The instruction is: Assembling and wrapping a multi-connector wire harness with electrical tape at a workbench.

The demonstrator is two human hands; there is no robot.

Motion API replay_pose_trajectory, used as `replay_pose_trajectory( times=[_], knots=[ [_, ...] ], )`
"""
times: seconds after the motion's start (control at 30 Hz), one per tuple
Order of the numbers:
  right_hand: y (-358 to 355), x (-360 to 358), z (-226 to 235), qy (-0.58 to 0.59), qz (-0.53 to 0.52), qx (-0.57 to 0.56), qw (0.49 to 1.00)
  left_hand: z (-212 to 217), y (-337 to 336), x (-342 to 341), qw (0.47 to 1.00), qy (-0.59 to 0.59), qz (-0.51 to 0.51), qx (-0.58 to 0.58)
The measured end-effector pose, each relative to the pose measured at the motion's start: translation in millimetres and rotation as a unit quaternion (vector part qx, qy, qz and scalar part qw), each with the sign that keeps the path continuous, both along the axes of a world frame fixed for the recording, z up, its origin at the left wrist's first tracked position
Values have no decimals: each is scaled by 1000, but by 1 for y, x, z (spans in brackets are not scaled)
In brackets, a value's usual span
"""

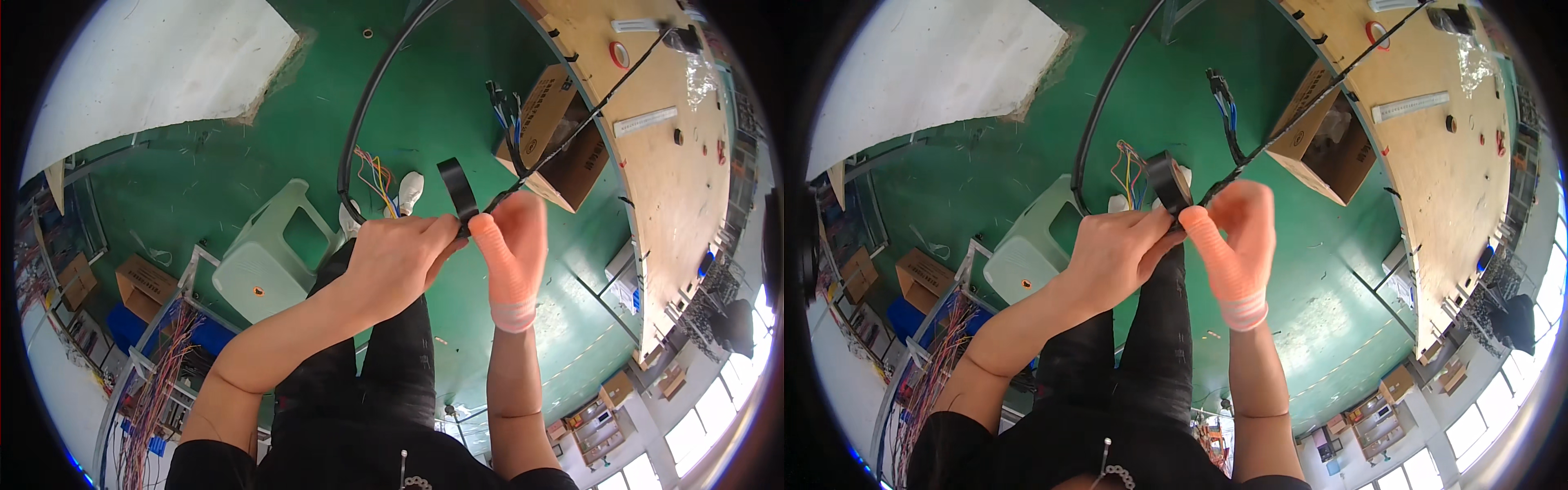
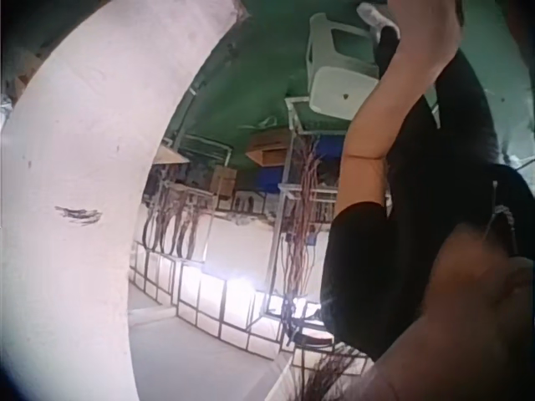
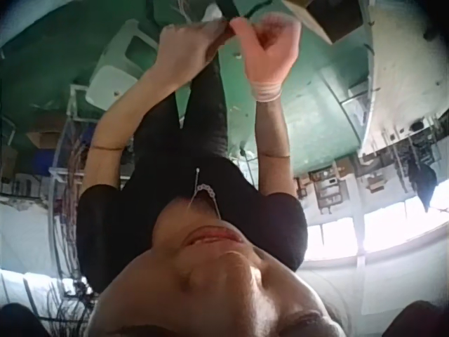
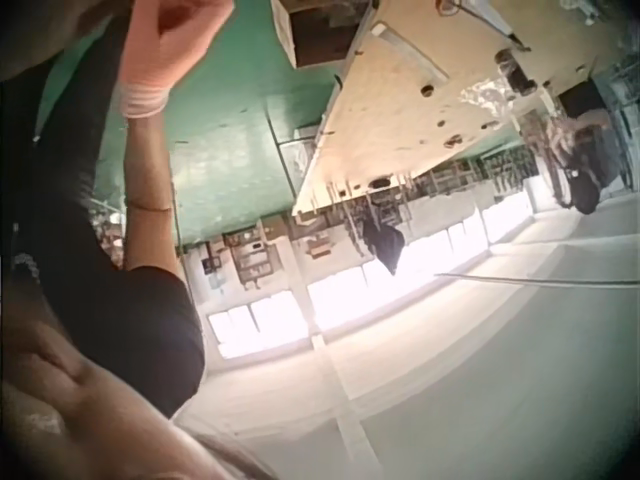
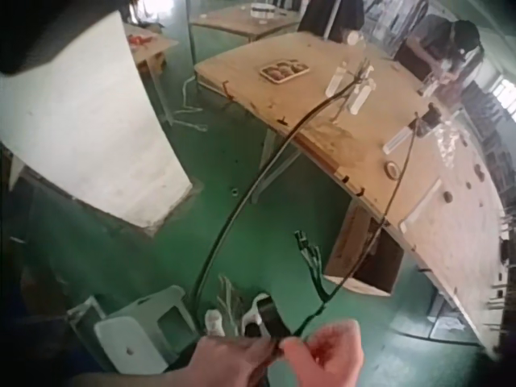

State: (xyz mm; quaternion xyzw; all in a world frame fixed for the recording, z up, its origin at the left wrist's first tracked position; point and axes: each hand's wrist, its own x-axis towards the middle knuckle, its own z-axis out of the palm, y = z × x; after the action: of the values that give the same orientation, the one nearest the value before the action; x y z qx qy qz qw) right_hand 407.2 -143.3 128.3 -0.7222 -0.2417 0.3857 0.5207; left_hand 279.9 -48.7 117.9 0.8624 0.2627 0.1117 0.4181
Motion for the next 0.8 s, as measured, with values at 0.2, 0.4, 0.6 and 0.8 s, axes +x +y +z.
replay_pose_trajectory(
  times=[0.2, 0.4, 0.6, 0.8],
  knots=[
    [0, 42, -35, -88, 274, 77, 955, -4, 6, -2, 993, -26, -10, -116],
    [-14, 46, 33, -112, 320, -154, 928, -11, 8, -1, 999, 45, -26, -11],
    [23, 33, 73, -234, 416, -216, 852, -24, -76, -3, 938, -71, 336, -42],
    [35, 26, 90, -304, 450, -258, 799, -36, -101, 47, 858, -139, 458, -185]
  ],
)
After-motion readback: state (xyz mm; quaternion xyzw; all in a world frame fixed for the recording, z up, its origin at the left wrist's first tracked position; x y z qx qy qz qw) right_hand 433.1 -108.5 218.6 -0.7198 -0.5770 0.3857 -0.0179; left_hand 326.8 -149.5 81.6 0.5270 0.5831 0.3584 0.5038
